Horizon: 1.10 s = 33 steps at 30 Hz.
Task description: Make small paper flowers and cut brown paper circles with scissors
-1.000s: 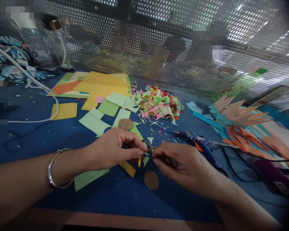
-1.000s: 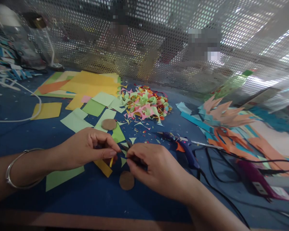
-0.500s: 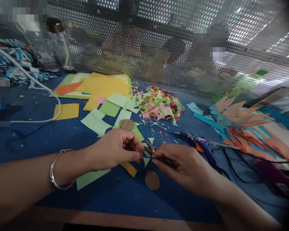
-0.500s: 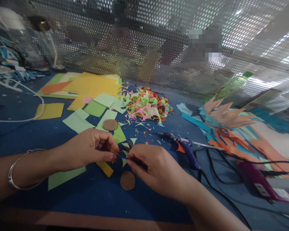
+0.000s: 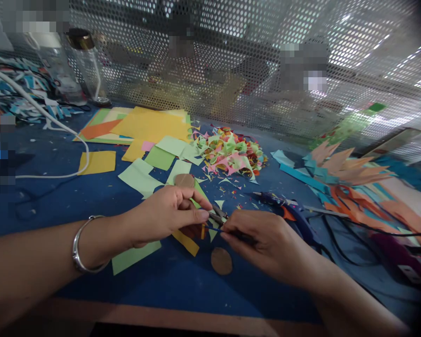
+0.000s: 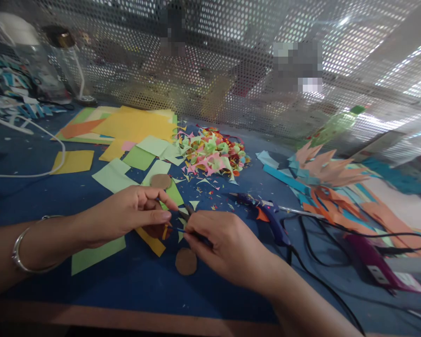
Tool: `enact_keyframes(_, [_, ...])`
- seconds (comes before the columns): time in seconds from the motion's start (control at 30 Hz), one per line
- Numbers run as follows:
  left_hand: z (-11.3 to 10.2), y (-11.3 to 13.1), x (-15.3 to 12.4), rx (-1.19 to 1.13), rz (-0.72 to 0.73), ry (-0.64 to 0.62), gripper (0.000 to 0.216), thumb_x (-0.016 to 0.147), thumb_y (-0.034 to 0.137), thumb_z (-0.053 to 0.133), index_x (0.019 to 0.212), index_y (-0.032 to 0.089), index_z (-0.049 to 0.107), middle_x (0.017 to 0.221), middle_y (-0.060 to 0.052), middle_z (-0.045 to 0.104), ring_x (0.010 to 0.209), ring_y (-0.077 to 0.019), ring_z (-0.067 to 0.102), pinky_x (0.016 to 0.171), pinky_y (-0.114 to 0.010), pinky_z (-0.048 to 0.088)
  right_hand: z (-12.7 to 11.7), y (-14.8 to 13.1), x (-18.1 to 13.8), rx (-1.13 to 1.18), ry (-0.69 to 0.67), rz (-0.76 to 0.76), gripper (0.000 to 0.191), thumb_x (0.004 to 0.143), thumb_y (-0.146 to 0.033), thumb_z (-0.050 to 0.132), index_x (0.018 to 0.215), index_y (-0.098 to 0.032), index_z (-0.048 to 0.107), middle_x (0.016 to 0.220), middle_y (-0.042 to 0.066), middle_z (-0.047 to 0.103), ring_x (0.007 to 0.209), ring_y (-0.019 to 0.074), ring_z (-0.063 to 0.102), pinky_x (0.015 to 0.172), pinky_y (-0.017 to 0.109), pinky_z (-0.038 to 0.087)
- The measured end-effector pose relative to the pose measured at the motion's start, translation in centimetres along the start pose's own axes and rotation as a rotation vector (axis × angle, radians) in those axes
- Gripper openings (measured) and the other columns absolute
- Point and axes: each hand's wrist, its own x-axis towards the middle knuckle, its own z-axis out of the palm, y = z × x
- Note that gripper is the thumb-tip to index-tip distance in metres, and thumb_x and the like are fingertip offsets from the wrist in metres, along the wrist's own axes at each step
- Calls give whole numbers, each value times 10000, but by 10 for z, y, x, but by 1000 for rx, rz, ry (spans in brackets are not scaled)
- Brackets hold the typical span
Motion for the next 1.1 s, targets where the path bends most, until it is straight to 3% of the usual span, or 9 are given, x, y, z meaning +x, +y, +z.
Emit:
enact_keyframes(0.47, [-4, -6, 3, 41, 61, -11, 380, 740, 124, 786, 1080, 118, 618, 737, -18, 730, 706, -110, 684, 725, -245, 513, 1, -1, 1, -25, 31, 46, 137, 935, -187, 562, 825, -182, 644, 697, 9, 643, 594, 120, 563, 562, 237, 408])
enact_keyframes(0.83, [-7, -11, 6, 182, 232, 11, 380, 691, 85, 775, 1043, 129, 636, 776, -12, 709, 744, -115, 668, 756, -268, 515, 3, 1, 2, 55, 23, 114, 174, 954, -270, 570, 839, -183, 667, 671, -12, 634, 556, 95, 539, 529, 208, 402])
enact_keyframes(1.1, [-1, -7, 1, 201, 210, 59, 334, 740, 106, 746, 1050, 135, 627, 741, -1, 694, 728, -126, 664, 748, -278, 500, 7, 0, 1, 27, 46, 68, 187, 949, -243, 564, 786, -182, 632, 638, -26, 583, 533, 85, 486, 512, 205, 382])
